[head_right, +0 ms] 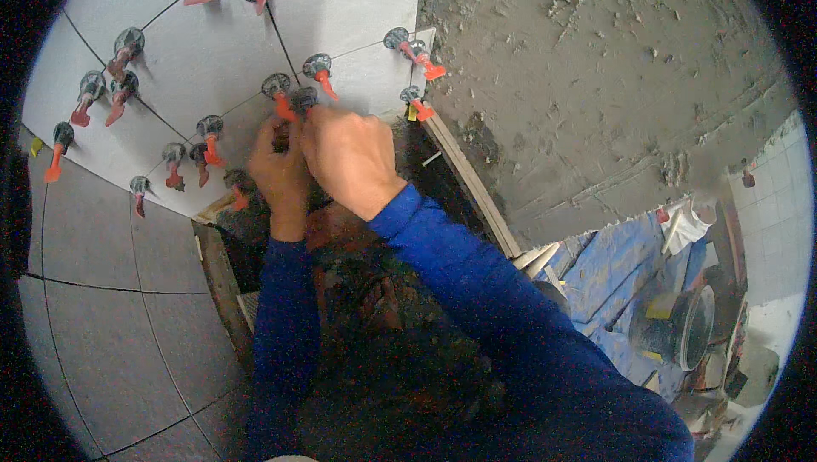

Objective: The person installs white ceramic tiles onto a wall covered in adhesive. They use red tile leveling clips and wedges to secure and align the tiles, tightening the system to ensure a flush surface.

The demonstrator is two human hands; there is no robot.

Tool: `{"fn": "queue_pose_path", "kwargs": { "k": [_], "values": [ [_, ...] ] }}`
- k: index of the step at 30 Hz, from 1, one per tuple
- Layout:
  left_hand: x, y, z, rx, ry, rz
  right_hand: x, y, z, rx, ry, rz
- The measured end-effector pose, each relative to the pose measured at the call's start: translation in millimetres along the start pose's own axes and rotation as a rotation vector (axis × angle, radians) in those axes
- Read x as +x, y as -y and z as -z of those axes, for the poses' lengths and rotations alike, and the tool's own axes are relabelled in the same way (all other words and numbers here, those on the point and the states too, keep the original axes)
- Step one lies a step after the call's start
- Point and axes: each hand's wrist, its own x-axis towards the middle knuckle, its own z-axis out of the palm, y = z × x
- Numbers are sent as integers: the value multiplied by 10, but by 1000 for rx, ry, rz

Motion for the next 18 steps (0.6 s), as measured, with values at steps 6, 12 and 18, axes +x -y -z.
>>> {"fn": "queue_pose_path", "kwargs": {
  "k": [6, 12, 18],
  "values": [
    [25, -17, -19, -31, 5, -19, 94, 2, 0, 52, -43, -57],
    [44, -61, 2, -63, 14, -36, 59, -27, -75, 287, 2, -215],
    [59, -67, 34, -91, 38, -67, 86, -87, 2, 1467, 298, -774]
  ]
}}
